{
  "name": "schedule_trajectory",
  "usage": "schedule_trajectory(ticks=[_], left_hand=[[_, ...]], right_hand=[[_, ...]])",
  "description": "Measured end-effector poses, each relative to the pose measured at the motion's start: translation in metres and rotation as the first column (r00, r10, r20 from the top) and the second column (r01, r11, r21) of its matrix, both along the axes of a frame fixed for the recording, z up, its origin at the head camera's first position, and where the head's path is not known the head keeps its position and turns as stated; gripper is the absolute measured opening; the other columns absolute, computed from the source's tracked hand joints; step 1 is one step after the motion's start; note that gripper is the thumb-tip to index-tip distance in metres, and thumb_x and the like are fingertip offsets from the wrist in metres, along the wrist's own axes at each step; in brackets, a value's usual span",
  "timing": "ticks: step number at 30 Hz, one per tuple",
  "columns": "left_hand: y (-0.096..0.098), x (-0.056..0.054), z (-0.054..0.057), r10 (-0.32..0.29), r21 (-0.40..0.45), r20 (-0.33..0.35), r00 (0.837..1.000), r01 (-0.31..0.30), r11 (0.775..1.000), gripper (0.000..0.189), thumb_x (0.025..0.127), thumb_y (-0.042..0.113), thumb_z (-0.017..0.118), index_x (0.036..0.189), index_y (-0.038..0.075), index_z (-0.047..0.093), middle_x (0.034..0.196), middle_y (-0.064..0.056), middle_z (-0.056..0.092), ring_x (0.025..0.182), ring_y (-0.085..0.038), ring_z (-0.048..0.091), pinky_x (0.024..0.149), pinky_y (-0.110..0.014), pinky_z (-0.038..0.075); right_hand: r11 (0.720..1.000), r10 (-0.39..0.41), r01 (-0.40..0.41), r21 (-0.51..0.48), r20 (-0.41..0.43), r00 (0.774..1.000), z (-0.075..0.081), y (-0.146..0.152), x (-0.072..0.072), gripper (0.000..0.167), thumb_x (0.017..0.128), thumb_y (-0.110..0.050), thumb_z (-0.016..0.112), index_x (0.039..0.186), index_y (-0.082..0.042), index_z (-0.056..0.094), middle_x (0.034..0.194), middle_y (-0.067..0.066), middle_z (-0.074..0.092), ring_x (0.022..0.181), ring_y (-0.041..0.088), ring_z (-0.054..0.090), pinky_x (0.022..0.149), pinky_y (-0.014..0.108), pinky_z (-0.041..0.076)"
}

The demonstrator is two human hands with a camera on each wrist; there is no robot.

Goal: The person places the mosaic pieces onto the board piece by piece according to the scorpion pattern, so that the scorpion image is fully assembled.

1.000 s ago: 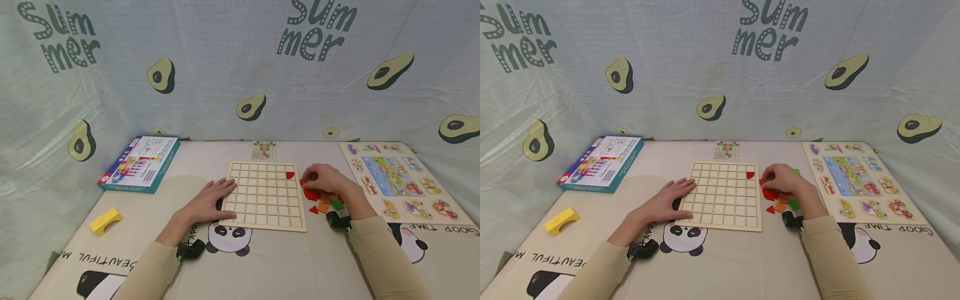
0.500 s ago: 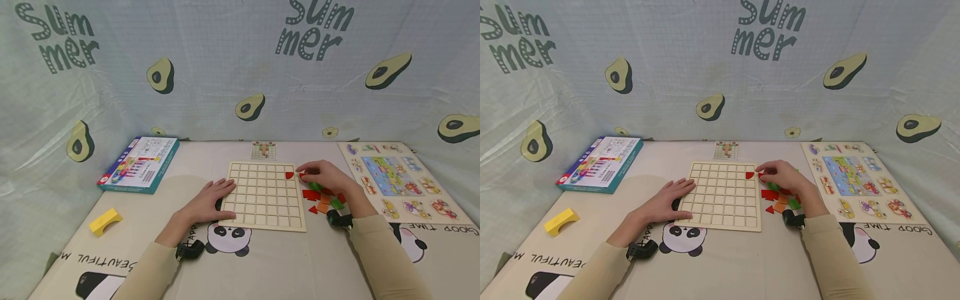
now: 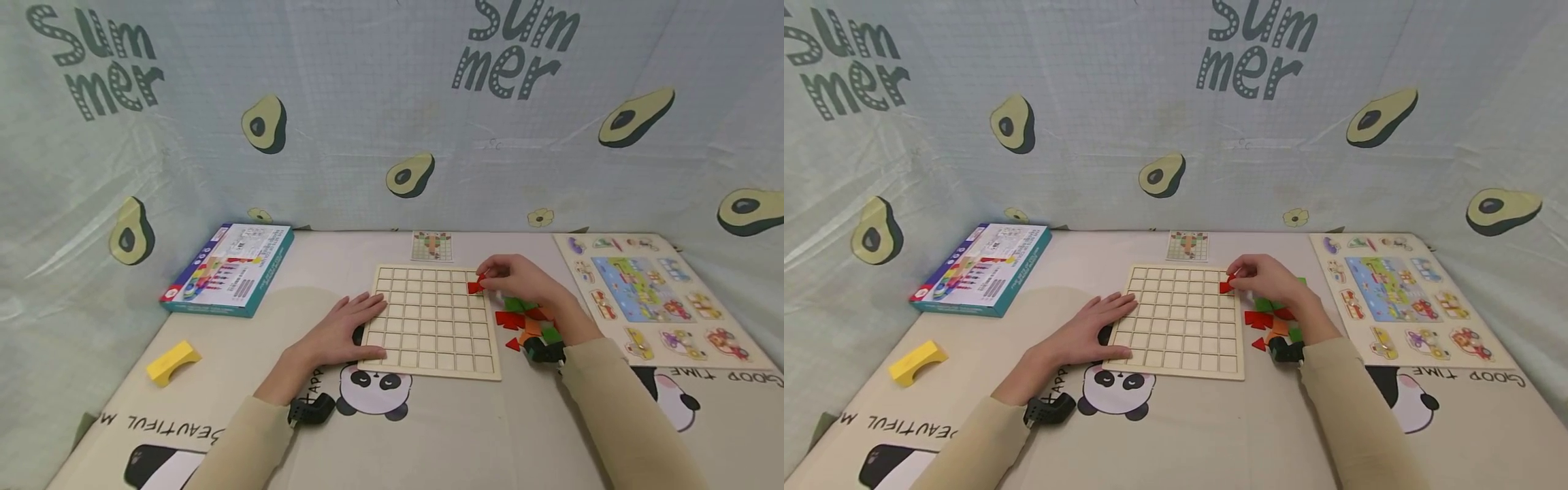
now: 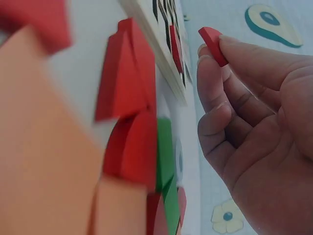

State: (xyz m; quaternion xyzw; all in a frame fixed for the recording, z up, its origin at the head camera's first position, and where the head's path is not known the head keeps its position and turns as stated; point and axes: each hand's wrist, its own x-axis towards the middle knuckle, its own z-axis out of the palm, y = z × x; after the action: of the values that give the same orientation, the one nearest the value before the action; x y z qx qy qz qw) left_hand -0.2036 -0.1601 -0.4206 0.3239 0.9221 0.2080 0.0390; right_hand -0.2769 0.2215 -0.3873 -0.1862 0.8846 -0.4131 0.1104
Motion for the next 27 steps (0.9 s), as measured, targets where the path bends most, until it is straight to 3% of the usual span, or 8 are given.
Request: schedule_trajectory(ticks=[8,14,27], left_hand=[[0.0,0.0,0.0,0.004,-0.004,0.0,1.0,-0.004,1.0,0.091,0.086,0.056,0.072,0.156,0.009,0.039,0.162,-0.008,0.032,0.152,-0.03,0.019,0.121,-0.053,0.01],[-0.001,0.001,-0.001,0.0,-0.002,0.0,1.0,0.0,1.0,0.091,0.086,0.055,0.072,0.157,0.009,0.039,0.162,-0.008,0.032,0.151,-0.03,0.019,0.121,-0.053,0.01],[0.0,0.001,-0.001,0.008,-0.001,0.005,1.0,-0.008,1.0,0.091,0.086,0.055,0.072,0.157,0.009,0.038,0.162,-0.008,0.032,0.152,-0.03,0.019,0.121,-0.052,0.009]], right_hand=[[1.0,-0.004,0.005,-0.013,0.027,1.0,0.0,-0.021,-0.018,0.022,0.099,-0.015,0.066,0.115,0.0,0.065,0.096,0.01,0.071,0.089,0.026,0.066,0.087,0.041,0.049],[0.999,-0.034,0.034,0.008,0.035,0.999,-0.001,-0.035,-0.028,0.022,0.098,-0.016,0.068,0.114,-0.003,0.066,0.095,0.009,0.07,0.088,0.025,0.063,0.087,0.041,0.046],[0.989,-0.098,0.099,0.113,-0.019,0.995,-0.004,-0.046,-0.031,0.013,0.096,-0.012,0.068,0.106,-0.003,0.067,0.099,0.011,0.064,0.093,0.028,0.055,0.085,0.039,0.047]])
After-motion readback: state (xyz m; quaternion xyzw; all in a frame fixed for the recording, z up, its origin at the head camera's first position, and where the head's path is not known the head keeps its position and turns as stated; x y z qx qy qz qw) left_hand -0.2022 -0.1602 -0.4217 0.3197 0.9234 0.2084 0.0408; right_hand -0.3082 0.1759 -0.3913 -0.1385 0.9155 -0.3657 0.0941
